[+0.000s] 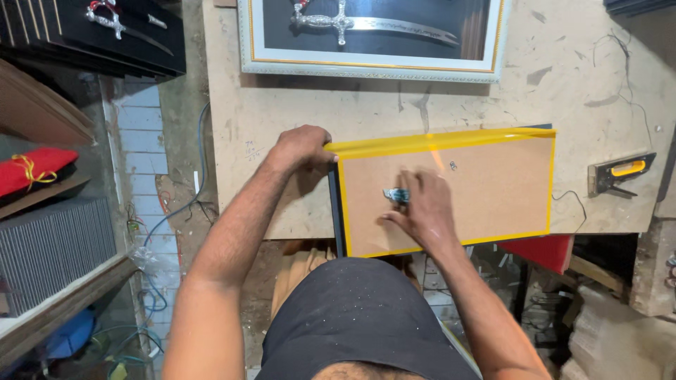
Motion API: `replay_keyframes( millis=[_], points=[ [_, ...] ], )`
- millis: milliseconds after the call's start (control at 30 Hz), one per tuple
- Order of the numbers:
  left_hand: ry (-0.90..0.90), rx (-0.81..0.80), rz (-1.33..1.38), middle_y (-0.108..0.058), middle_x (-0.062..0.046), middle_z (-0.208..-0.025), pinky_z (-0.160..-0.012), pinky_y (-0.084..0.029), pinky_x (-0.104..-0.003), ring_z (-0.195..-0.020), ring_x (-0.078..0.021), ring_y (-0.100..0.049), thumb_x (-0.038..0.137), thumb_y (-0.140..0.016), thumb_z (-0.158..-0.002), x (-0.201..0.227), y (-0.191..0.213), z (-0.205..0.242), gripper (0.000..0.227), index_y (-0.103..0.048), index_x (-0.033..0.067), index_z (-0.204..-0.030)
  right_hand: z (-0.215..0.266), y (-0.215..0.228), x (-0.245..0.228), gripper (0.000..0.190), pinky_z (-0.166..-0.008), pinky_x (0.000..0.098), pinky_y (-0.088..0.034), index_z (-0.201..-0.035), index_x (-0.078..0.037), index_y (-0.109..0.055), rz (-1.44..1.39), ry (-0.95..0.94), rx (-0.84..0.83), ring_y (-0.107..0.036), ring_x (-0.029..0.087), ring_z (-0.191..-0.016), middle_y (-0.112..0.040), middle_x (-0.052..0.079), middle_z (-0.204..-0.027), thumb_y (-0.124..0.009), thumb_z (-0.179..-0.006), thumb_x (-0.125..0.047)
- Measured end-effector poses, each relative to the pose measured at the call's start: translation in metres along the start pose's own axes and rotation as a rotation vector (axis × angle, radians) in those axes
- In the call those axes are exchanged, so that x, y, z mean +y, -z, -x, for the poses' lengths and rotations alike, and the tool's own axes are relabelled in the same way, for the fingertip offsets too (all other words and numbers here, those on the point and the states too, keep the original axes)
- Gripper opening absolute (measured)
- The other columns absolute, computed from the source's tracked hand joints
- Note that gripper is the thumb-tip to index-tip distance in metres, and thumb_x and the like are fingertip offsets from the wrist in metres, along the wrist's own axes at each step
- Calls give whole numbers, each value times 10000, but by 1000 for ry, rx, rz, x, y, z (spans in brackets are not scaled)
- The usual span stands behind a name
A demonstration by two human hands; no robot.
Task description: The person applies yellow tape to the edges of a rectangular board, cuts the tape with a utility knife, and attaches white corner pieces to the board. The person repeats this process for multiple boards, handling tape, a knife, and corner pieces throughout.
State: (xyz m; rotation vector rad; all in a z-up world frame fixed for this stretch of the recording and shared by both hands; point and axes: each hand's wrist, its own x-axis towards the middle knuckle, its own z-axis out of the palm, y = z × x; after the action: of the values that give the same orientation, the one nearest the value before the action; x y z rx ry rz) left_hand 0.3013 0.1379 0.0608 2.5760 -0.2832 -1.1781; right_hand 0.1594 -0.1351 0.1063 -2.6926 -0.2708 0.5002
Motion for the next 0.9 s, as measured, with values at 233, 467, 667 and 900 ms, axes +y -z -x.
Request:
replay_keyframes(
  millis=[233,467,667,900],
  points=[
    [19,-30,53,-783,-81,-926,-824,-561,-429,-903,-245,-731,458,-812,-770,-4,-1,-4,403,-784,160,-1040,0,-11,-1,338,-757,477,-537,-1075,-56,-606,-256,-156,-39,-674,331,-839,-661,160,-908,-734,-863,-284],
    [-89,-28,111,-773,-98,-883,-766,-578,-399,-814,-233,-744,437,-818,-785,-13,-1,-8,409,-793,129,-1054,-46,-54,-65,311,-596,522,-551,-1063,1,-623,-279,-39,92,-674,397,-622,-658,199,-672,-611,-949,-287],
    [-30,-117,284,-757,-101,-752,-645,-592,-360,-646,-205,-745,382,-746,-846,-14,6,3,324,-781,124,-1039,-55,-55,-78,318,-584,535,-551,-951,-12,-644,-235,-61,85,-683,430,-634,-684,229,-696,-655,-907,-326],
    [-97,-73,246,-750,-86,-739,-638,-579,-361,-632,-203,-728,360,-757,-835,-15,6,3,301,-776,140,-1039,-59,-47,-88,317,-600,542,-562,-916,-6,-650,-241,-120,12,-687,438,-643,-679,247,-689,-630,-898,-321]
  ],
)
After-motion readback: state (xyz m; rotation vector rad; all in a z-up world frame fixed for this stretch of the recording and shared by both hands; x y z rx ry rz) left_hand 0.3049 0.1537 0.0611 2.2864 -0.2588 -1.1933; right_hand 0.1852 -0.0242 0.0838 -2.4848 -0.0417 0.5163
